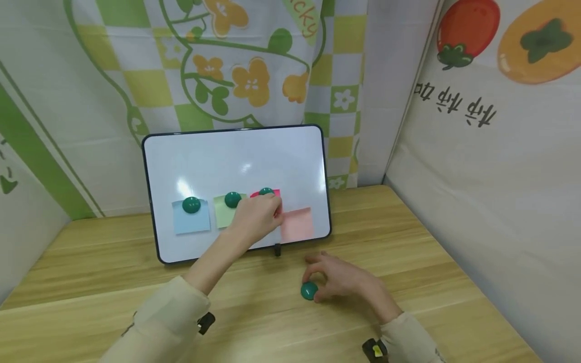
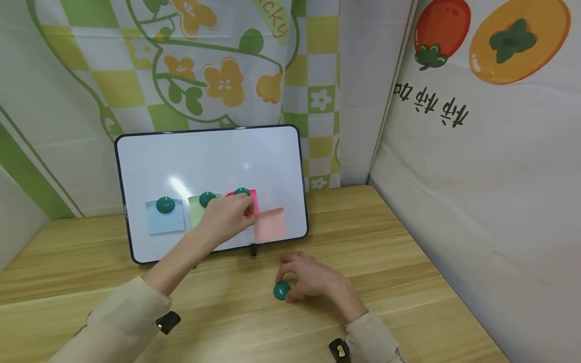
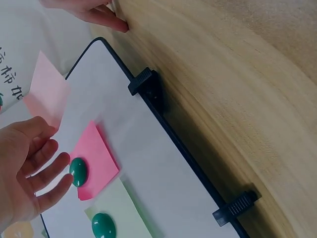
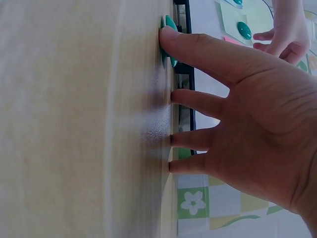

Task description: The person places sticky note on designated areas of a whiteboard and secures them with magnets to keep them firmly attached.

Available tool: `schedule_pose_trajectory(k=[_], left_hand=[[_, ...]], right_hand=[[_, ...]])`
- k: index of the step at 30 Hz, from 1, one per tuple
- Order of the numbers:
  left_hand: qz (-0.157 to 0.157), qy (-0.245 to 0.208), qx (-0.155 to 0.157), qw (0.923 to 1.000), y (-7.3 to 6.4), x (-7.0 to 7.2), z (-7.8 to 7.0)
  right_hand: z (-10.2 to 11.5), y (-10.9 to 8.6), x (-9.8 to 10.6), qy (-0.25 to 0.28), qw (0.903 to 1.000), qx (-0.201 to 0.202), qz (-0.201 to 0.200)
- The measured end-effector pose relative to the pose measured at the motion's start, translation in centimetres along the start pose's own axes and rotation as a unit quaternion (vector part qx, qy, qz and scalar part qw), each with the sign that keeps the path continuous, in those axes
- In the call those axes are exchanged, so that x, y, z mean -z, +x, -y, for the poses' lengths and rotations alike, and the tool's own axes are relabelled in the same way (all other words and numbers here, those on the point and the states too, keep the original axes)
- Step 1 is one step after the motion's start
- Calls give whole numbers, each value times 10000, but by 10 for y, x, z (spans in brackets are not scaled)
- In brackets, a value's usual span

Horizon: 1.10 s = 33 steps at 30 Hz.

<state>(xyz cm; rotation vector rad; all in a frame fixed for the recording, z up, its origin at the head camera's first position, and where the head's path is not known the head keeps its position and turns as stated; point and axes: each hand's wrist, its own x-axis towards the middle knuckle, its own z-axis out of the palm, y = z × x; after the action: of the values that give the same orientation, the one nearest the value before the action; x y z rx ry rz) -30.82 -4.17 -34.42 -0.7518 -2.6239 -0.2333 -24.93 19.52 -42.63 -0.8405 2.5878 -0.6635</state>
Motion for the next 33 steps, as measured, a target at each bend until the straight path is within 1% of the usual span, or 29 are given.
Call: schedule_pose_trajectory(k=[5,9,12,15,16,18,24,28,33], left_hand=[[-171,251,13,9995,8,-2,2],[-361,527,-70,9979,18,-5,4],[-301,743,-62,9968,27,-7,6],[-255,870,9,9959,34,-8,7],[-257,907,39,9955,36,-8,8],[-369,984,67,9944,40,-9,9],[-772,1004,119,9919,50,-13,13],[-831,1048,70,9910,54,-15,14],[-853,1121,-41,9900,56,-18,15]], right_hand=[[-1,1,0,-46,10000,57,7],[1,1,1,0,10000,56,12],[1,0,2,69,10000,30,23],[1,0,3,82,10000,-16,51],[1,-1,2,83,9999,-34,57],[1,-1,2,81,9999,-67,66],[0,-2,1,72,10000,1,39],[0,-2,0,30,10000,19,49],[1,-2,2,38,9999,-61,74]])
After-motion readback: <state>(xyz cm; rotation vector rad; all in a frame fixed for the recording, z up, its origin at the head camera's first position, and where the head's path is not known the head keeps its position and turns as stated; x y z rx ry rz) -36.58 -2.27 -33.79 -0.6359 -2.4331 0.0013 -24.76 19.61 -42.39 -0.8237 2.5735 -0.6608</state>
